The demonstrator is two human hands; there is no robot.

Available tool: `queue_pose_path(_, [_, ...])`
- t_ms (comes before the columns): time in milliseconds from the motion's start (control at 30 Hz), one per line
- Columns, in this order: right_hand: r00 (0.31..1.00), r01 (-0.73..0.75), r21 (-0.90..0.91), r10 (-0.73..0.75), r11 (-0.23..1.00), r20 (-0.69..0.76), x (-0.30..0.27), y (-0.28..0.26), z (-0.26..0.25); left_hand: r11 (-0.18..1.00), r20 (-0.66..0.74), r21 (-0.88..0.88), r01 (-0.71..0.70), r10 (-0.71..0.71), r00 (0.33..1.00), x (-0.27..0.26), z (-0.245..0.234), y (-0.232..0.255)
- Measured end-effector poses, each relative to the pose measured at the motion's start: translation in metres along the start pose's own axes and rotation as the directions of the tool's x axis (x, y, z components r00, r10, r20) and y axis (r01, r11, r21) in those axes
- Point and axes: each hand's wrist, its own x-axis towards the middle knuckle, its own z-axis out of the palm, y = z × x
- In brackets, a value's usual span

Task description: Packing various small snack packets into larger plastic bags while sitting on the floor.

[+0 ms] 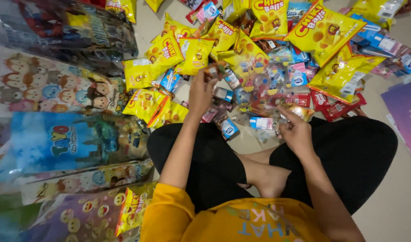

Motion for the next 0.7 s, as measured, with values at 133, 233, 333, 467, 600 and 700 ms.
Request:
queue_pose_path(133, [0.999, -0.049, 0.029, 0.049, 0.998, 0.012, 0.005, 0.010, 0.001, 0.820, 0.086, -0.566, 0.081, -0.038, 0.996, -0.034, 0.027, 0.014])
queue_pose_path(233, [0.999, -0.039, -0.022, 0.039, 0.999, -0.007, 0.013, 0.030, 0.003, 0.837, 0.096, -0.542, -0.070, 0.145, 0.985, -0.050, 0.032, 0.060])
queue_pose_path(333, [1.000, -0.016, -0.076, 0.017, 0.997, 0.004, 0.015, 0.052, 0.003, 0.952, 0.206, -0.198, -0.234, 0.273, 0.940, -0.072, 0.044, 0.081])
queue_pose_path(467, [0.995, -0.094, 0.050, 0.093, 0.994, 0.037, 0.011, 0.038, -0.002, 0.924, 0.184, 0.199, -0.326, 0.292, 0.939, -0.093, 0.071, 0.077])
queue_pose_path(600, [0.994, -0.099, 0.083, 0.095, 0.992, 0.059, 0.002, 0.000, -0.005, 0.900, 0.083, 0.276, -0.337, 0.327, 0.942, -0.096, 0.067, 0.081])
queue_pose_path(700, [0.995, -0.095, 0.085, 0.092, 0.992, 0.042, 0.005, 0.024, 0.000, 0.937, 0.107, 0.191, -0.292, 0.276, 0.955, -0.091, 0.059, 0.075])
